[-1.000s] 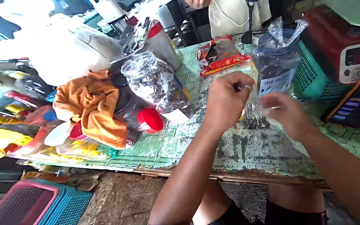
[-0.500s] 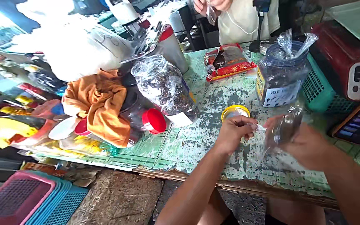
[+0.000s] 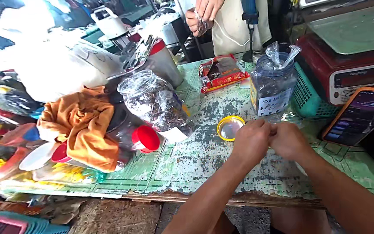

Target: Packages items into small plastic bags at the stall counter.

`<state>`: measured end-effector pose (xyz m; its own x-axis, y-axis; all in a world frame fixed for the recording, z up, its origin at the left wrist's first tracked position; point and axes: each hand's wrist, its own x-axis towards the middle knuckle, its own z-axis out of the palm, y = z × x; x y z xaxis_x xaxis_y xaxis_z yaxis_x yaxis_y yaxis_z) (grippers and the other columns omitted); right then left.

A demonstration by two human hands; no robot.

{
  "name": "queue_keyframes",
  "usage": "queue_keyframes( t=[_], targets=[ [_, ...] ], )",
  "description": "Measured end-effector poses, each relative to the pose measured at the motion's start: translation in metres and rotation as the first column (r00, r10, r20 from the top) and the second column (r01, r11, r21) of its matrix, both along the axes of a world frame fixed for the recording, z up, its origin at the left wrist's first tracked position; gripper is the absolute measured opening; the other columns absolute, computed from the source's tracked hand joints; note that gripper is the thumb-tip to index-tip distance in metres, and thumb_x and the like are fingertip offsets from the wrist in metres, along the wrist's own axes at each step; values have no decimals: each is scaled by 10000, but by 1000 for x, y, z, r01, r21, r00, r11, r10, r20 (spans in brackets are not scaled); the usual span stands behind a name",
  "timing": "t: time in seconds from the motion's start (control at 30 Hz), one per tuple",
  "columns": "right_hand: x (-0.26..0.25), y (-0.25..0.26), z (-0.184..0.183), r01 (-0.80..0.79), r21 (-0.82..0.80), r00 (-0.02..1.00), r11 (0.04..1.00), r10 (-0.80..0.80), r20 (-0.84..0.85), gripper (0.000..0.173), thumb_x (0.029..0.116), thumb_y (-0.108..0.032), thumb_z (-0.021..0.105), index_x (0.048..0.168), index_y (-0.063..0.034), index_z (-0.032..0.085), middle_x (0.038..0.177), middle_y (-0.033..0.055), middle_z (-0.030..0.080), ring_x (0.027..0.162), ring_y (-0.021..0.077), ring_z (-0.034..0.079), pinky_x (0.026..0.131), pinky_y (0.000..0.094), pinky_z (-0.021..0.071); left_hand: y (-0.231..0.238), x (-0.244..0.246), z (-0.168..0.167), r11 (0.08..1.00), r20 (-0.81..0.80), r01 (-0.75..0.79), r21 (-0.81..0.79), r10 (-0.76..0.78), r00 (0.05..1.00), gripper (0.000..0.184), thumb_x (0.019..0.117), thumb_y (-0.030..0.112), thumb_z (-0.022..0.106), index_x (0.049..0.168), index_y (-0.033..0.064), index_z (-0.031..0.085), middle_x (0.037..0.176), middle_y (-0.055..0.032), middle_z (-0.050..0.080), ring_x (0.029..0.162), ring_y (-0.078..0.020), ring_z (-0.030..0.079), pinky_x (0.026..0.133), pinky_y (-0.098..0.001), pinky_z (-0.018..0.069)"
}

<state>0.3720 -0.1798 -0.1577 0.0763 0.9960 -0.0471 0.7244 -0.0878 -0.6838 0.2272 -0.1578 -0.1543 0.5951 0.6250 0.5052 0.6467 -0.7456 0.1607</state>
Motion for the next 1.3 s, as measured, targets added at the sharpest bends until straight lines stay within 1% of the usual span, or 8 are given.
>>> queue_keyframes(
  t=[0.23, 0.37, 0.43, 0.53, 0.87, 1.03, 1.17, 1.3],
  targets=[
    [5, 1, 3, 81, 53, 995, 995, -78, -59, 213, 939, -286, 700, 826, -107, 723, 759, 59, 662, 766, 231, 647, 718, 517, 520, -2, 9, 17, 993, 40, -39, -113, 43, 998, 121, 951, 85, 649, 891, 54, 750, 847, -72, 683, 773, -213, 688, 701, -410, 587],
    [10, 4, -1, 16, 41, 970, 999, -5, -243, 196, 979, -230, 675, 969, -39, 717, 841, 70, 678, 727, 174, 645, 691, 407, 557, 3, 5, 20, 972, 83, -51, -231, 72, 994, 133, 975, 89, 622, 973, 35, 744, 934, -106, 700, 850, -243, 701, 767, -445, 590],
    [12, 7, -3, -38, -49, 852, 998, 6, -523, 133, 1008, -149, 642, 992, -23, 680, 824, 29, 684, 617, 87, 606, 545, 237, 499, 6, 1, 20, 970, 112, -43, -238, 71, 991, 129, 972, 74, 623, 987, 25, 742, 952, -117, 705, 864, -249, 706, 781, -453, 593],
    [15, 12, -6, -74, -142, 663, 987, -58, -746, 147, 1047, -124, 572, 964, -36, 654, 830, 40, 701, 625, 91, 629, 520, 212, 492, 3, -4, 18, 967, 189, -17, -255, 67, 980, 105, 957, 60, 639, 975, 33, 739, 942, -98, 697, 844, -215, 695, 771, -423, 594],
    [-9, 7, -10, 18, -143, 251, 990, -143, -957, 152, 1084, -68, 453, 1047, 23, 568, 908, 133, 702, 804, 227, 735, 809, 398, 636, -5, -20, -17, 987, 391, -109, -118, 147, 908, 86, 931, 75, 674, 924, 47, 755, 880, -69, 707, 782, -164, 699, 732, -365, 611],
    [-11, 1, -18, -10, 38, 132, 999, 39, -990, 171, 1049, -24, 446, 1027, -9, 615, 993, 119, 704, 940, 221, 707, 936, 423, 582, -9, -15, -21, 930, 556, -73, -359, 276, 784, 58, 922, 91, 716, 954, 64, 756, 849, -27, 712, 713, -98, 668, 693, -308, 597],
    [-6, 1, -25, -176, 231, 96, 957, 250, -963, 348, 1002, -184, 540, 1314, -87, 661, 1380, 92, 619, 1261, 234, 594, 1071, 459, 496, 1, -11, -21, 938, 618, -120, -325, 307, 724, 46, 926, 115, 737, 940, 88, 773, 897, -6, 712, 783, -75, 684, 721, -284, 607],
    [-7, 0, -26, -210, 261, 111, 942, 288, -951, 456, 985, -251, 601, 1416, -102, 597, 1420, 84, 584, 1291, 231, 566, 1081, 458, 486, 12, -15, -17, 978, 527, -203, -46, 196, 827, 143, 852, 143, 807, 950, 74, 729, 1035, -74, 686, 968, -197, 670, 825, -386, 584]
  ],
)
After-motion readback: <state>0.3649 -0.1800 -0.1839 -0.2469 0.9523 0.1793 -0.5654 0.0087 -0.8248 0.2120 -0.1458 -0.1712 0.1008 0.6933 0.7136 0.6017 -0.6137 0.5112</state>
